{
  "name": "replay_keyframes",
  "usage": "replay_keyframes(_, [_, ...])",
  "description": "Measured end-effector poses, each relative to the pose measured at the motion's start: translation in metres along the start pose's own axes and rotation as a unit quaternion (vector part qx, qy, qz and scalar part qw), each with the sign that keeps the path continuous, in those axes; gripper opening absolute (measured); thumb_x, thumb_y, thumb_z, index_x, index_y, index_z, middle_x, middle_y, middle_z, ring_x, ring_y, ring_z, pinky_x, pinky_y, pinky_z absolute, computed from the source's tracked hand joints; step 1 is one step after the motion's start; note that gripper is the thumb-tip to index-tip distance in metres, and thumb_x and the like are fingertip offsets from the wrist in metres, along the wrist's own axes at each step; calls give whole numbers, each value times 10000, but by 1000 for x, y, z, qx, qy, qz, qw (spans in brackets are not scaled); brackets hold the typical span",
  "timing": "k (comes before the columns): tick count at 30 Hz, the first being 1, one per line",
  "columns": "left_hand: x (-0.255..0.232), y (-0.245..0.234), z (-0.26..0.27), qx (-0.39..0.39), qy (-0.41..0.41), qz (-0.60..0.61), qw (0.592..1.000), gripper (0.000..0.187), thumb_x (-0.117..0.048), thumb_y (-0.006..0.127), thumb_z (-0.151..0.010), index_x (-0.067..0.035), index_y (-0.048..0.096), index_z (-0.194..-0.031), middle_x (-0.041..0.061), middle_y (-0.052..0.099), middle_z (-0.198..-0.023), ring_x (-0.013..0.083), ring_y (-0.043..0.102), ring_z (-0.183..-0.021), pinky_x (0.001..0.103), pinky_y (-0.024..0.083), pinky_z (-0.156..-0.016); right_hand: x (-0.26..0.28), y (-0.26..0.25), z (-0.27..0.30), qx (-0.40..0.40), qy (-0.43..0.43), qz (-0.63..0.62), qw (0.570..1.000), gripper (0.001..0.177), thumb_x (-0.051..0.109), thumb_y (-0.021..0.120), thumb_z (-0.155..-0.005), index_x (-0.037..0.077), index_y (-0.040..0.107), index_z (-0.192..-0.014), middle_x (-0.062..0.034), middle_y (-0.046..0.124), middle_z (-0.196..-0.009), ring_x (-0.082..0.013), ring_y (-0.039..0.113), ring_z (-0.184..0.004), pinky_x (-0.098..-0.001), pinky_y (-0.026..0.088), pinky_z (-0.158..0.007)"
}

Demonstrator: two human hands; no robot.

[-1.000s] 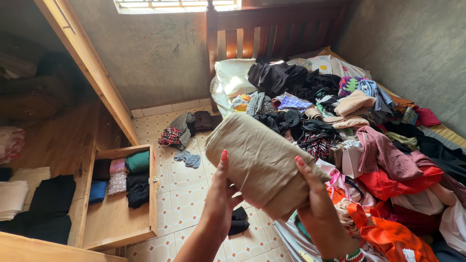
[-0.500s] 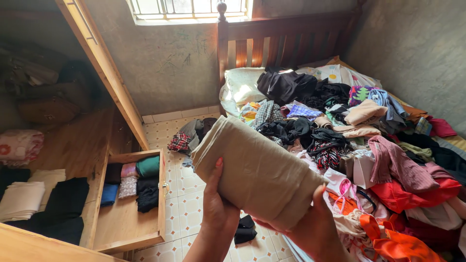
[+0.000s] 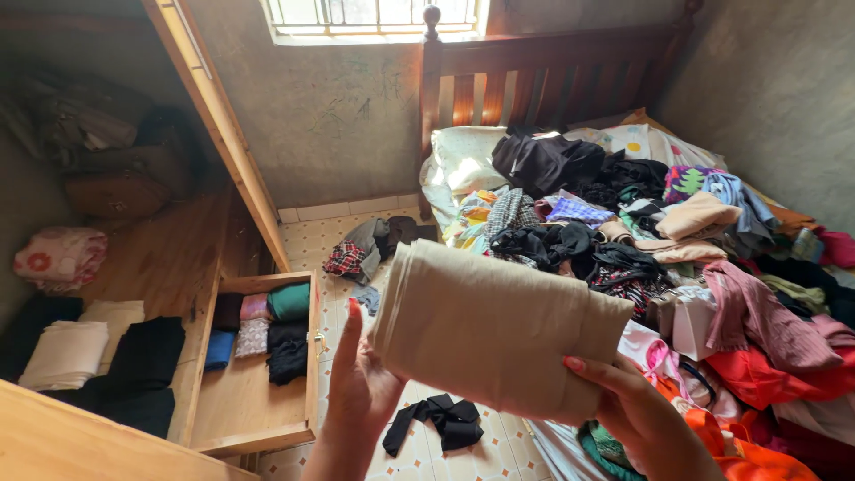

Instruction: The person folds clothes on a bed by hand and places them inside a wooden wardrobe.

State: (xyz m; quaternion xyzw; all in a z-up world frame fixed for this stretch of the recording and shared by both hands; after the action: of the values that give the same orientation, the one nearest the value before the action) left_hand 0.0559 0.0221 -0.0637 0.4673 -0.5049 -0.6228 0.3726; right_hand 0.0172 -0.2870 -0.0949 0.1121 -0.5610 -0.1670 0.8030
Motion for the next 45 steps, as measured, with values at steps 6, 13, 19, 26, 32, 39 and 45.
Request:
replay_keyframes(6, [-26,-20,9,-20,-99,-317,943,610,-369,745,-892,64,622,-1304,165,724,-1143,223,709,-999,379,577,-834,11,51,3,105,-44,108,988,927,186,788,-697,71,395,-1528,-116,645,-1395,-231,628,-1266,-405,506,-994])
replay_keyframes(13, [-59,-69,15,-148,-68,-345,924,493,-338,750,-845,-37,695,-1231,87,766,-1077,168,730,-934,335,594,-786,-19,95,-33,15,31,223,974,1012,122,859,-652,162,383,-1545,-122,667,-1349,-243,647,-1228,-430,514,-998])
replay_keyframes(19, [-98,-116,16,-221,32,-355,908,502,-396,705,-898,-4,700,-1213,76,759,-1031,139,691,-887,299,558,-761,-53,114,-83,16,42,192,980,941,111,814,-708,161,389,-1546,-123,652,-1370,-251,648,-1232,-458,538,-971])
replay_keyframes(26, [-131,-139,21,-250,64,-327,909,532,-400,720,-871,-28,689,-1250,61,759,-1130,124,689,-1003,263,548,-853,-94,115,-137,36,33,165,985,891,90,786,-706,129,429,-1522,-124,654,-1362,-258,644,-1230,-491,541,-953])
replay_keyframes(32, [-134,-152,12,-270,32,-306,913,622,-354,800,-812,-7,633,-1301,94,735,-1149,171,686,-1029,331,562,-854,-110,108,-171,43,59,152,986,914,66,780,-695,140,423,-1533,-119,651,-1353,-271,647,-1199,-500,531,-952])
replay_keyframes(39, [-146,-156,-31,-255,52,-331,907,714,-145,849,-721,-62,567,-1373,106,723,-1195,215,698,-1101,364,571,-933,-133,102,-243,63,106,164,979,939,-57,796,-666,115,430,-1513,-107,646,-1353,-237,638,-1212,-446,532,-980])
replay_keyframes(45, [-162,-180,-68,-286,207,-349,868,630,-163,820,-804,-3,569,-1360,115,707,-1266,207,665,-1172,336,494,-1022,-151,98,-322,110,114,125,979,936,-69,776,-675,139,418,-1515,-101,644,-1323,-229,660,-1164,-431,547,-926])
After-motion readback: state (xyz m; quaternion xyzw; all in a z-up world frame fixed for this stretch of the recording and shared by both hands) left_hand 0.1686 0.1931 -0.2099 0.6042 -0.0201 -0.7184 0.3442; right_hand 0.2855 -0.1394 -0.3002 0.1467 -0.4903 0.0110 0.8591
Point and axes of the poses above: each hand's wrist, its own z-axis away from the middle knuckle, its own y-axis out of the palm, x = y × z, the point moved 9 cm from there along -z, towards the middle knuckle
